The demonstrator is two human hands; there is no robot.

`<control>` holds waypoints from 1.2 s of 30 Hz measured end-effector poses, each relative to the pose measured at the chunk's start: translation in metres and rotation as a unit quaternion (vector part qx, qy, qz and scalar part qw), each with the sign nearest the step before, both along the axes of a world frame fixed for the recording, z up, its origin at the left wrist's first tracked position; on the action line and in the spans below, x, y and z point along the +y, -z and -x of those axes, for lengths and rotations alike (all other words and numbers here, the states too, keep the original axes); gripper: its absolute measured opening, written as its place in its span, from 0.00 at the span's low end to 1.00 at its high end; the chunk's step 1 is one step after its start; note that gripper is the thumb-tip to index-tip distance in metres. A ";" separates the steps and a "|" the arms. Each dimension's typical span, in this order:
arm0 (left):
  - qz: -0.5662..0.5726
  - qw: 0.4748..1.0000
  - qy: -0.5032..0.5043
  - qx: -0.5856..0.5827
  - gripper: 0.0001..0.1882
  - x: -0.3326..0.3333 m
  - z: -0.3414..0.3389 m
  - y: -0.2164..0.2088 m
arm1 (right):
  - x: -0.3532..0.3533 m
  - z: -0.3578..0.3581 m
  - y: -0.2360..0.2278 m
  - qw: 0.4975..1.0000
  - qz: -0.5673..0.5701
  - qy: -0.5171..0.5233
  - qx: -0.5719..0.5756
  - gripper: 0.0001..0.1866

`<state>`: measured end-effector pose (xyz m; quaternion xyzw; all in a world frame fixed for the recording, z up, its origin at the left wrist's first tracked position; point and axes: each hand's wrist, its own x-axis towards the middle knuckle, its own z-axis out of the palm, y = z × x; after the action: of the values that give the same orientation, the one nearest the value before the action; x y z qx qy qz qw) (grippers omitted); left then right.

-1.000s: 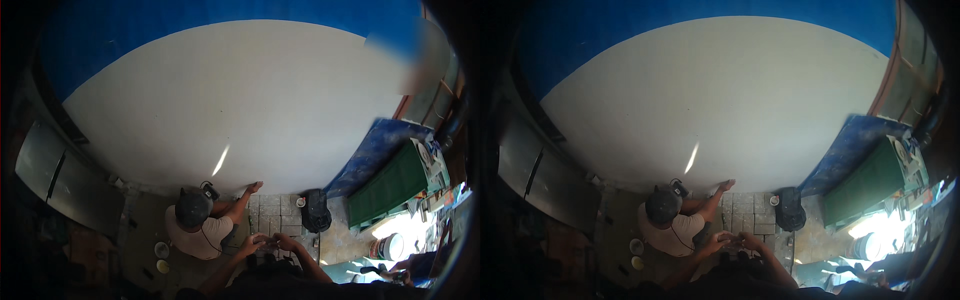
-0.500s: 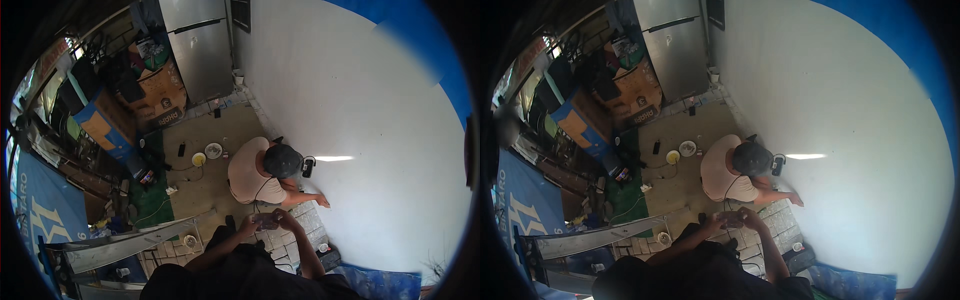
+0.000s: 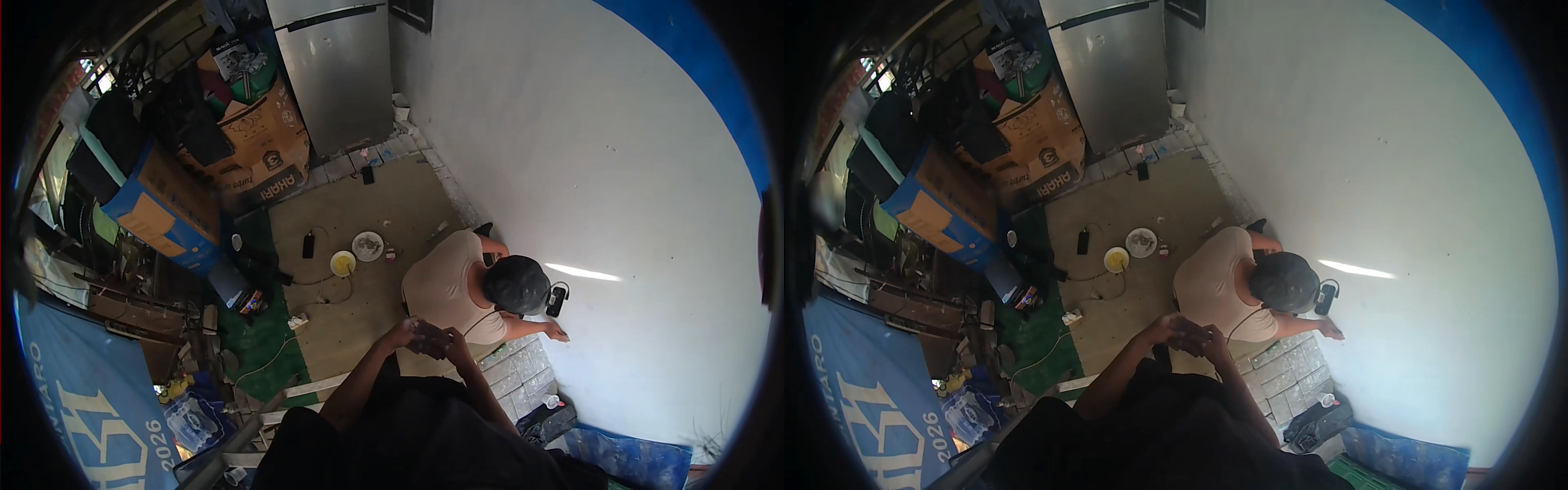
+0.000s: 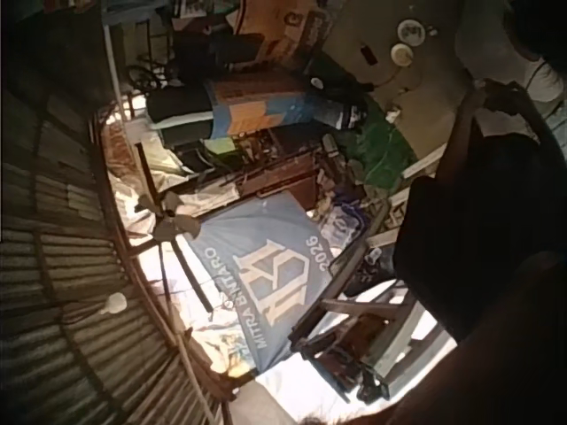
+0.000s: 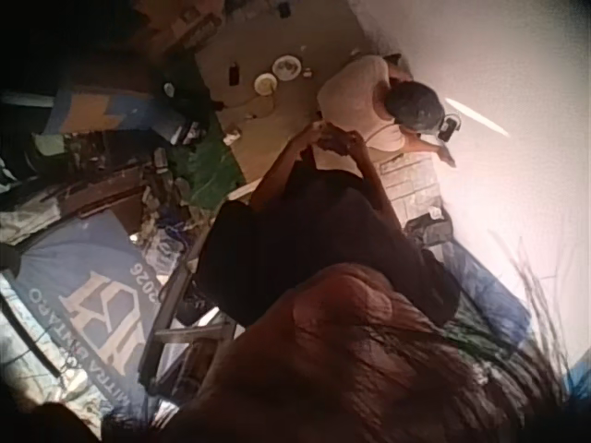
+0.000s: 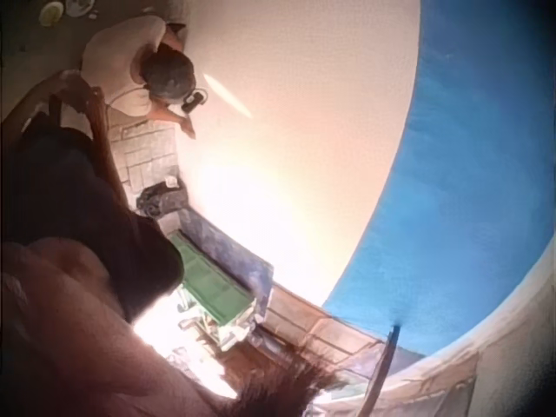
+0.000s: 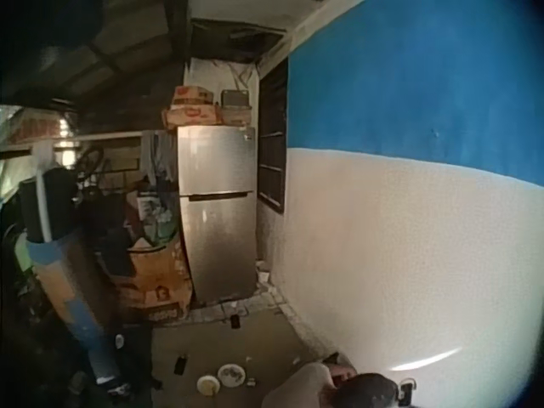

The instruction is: The person is using a scraper or piece of sandpaper to smooth out a white wall.

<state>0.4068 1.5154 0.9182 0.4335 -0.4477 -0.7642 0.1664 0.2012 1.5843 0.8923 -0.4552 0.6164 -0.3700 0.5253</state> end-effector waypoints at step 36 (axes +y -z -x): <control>0.155 0.969 -0.021 -0.191 0.28 -0.310 -0.191 0.027 | -0.352 -0.140 0.025 0.973 0.032 -0.172 0.151 0.23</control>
<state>0.5976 1.2055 0.8915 0.5494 -0.5749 -0.5849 0.1595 0.3408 1.2322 0.8673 -0.6214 0.5891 -0.2203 0.4672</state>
